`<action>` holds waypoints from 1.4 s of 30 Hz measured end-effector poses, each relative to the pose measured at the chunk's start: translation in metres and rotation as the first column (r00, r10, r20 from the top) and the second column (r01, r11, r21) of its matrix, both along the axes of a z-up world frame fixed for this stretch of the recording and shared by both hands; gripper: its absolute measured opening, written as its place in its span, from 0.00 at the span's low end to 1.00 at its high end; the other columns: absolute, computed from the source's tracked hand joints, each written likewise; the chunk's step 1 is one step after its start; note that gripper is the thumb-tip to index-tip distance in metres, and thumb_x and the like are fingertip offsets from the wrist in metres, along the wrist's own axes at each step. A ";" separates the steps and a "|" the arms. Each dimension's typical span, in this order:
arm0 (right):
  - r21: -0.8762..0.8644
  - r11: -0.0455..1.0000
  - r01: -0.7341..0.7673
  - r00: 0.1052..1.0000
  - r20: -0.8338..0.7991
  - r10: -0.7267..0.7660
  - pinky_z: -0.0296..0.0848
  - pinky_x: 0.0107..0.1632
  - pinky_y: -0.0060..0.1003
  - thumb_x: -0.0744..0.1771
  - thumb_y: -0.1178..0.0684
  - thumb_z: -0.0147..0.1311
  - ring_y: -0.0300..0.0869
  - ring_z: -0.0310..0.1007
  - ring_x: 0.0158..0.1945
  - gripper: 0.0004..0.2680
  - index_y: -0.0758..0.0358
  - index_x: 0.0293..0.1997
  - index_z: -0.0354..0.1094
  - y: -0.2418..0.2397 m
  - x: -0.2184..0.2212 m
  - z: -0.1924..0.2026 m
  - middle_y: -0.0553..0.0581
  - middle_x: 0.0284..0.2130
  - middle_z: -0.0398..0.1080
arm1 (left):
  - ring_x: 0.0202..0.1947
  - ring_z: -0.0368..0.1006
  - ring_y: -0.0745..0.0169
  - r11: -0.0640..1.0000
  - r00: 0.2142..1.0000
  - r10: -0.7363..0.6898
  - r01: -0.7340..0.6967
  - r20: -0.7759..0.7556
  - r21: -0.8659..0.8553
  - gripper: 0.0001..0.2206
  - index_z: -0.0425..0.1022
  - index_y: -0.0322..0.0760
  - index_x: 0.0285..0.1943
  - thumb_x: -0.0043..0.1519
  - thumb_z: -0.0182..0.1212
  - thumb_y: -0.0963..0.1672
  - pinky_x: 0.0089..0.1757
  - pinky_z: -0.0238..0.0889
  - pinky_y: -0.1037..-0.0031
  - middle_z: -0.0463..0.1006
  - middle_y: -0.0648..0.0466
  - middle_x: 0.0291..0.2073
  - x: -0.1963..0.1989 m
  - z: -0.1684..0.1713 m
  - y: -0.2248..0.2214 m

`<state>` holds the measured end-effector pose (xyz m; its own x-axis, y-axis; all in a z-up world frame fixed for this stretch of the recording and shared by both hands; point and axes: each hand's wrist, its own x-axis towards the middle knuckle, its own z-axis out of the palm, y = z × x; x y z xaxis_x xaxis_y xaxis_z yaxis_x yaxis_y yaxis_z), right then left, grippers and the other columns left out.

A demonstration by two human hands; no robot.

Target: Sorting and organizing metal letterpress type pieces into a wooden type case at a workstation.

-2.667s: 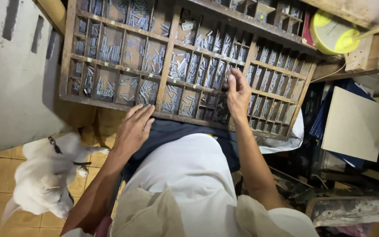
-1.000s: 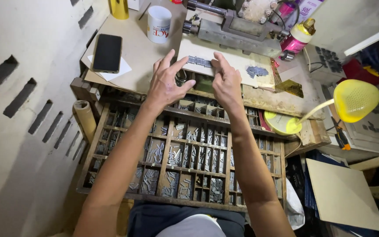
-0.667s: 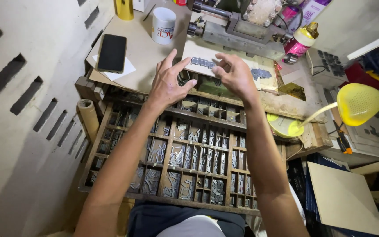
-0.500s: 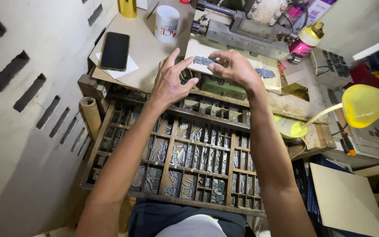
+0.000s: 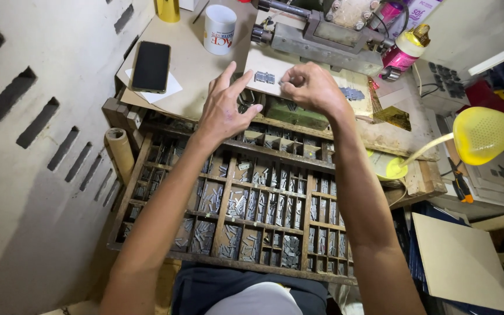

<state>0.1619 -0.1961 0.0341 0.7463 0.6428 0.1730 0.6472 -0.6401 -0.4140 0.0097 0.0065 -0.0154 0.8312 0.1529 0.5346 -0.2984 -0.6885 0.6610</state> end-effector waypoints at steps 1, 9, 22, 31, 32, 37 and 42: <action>-0.002 1.000 -0.006 1.000 0.010 0.006 0.71 0.47 0.55 0.65 0.46 0.63 0.57 0.76 0.42 0.09 0.51 0.47 0.78 -0.005 0.005 0.000 0.61 0.36 0.73 | 0.70 0.57 0.24 1.000 1.000 -0.008 0.008 -0.002 -0.002 0.31 0.67 0.33 0.72 0.60 0.71 0.47 0.66 0.48 0.45 0.55 0.24 0.71 -0.005 0.002 0.000; 0.073 0.995 0.064 0.998 0.021 -0.066 0.74 0.47 0.45 0.63 0.48 0.65 0.44 0.79 0.42 0.16 0.52 0.57 0.72 -0.022 -0.009 0.001 0.54 0.35 0.78 | 0.68 0.58 0.23 0.999 0.997 -0.016 0.014 0.074 0.032 0.28 0.67 0.27 0.70 0.62 0.68 0.45 0.65 0.50 0.42 0.55 0.23 0.70 -0.028 0.018 -0.013; 0.202 0.978 -0.046 0.999 -0.020 0.051 0.75 0.46 0.45 0.62 0.52 0.68 0.45 0.76 0.40 0.19 0.61 0.57 0.71 -0.031 -0.005 0.004 0.59 0.38 0.75 | 0.67 0.62 0.31 0.965 0.994 0.007 -0.036 0.111 0.260 0.22 0.73 0.34 0.66 0.64 0.66 0.47 0.62 0.59 0.45 0.62 0.33 0.69 -0.009 0.017 -0.040; 0.128 0.992 -0.017 0.998 0.066 0.009 0.76 0.42 0.44 0.63 0.51 0.66 0.47 0.79 0.39 0.16 0.61 0.54 0.73 -0.024 -0.008 0.000 0.59 0.35 0.76 | 0.67 0.63 0.34 0.955 0.993 0.017 -0.051 0.116 0.291 0.19 0.75 0.35 0.64 0.65 0.64 0.46 0.61 0.62 0.47 0.65 0.35 0.66 -0.010 0.020 -0.041; 0.126 0.992 -0.019 0.998 0.067 0.010 0.76 0.42 0.44 0.63 0.51 0.66 0.47 0.79 0.39 0.16 0.61 0.54 0.73 -0.020 -0.020 0.015 0.59 0.35 0.76 | 0.67 0.63 0.34 0.956 0.993 0.019 -0.052 0.117 0.290 0.19 0.75 0.35 0.64 0.65 0.64 0.46 0.61 0.62 0.47 0.65 0.35 0.66 -0.003 0.012 -0.043; 0.115 0.993 -0.012 0.990 -0.135 0.028 0.79 0.38 0.32 0.64 0.60 0.55 0.38 0.72 0.35 0.09 0.59 0.46 0.62 -0.017 -0.034 0.036 0.54 0.40 0.73 | 0.41 0.76 0.53 0.910 0.947 0.051 -0.175 0.317 0.375 0.24 0.70 0.34 0.65 0.61 0.71 0.43 0.45 0.74 0.69 0.81 0.49 0.41 0.012 -0.003 -0.052; 0.309 0.936 -0.167 0.986 0.041 0.163 0.76 0.36 0.33 0.65 0.58 0.60 0.42 0.74 0.34 0.10 0.63 0.46 0.62 -0.021 -0.074 0.009 0.57 0.34 0.72 | 0.31 0.74 0.60 0.843 0.934 0.110 -0.269 0.339 0.467 0.23 0.66 0.40 0.69 0.64 0.63 0.42 0.31 0.71 0.75 0.78 0.54 0.35 0.000 -0.017 -0.059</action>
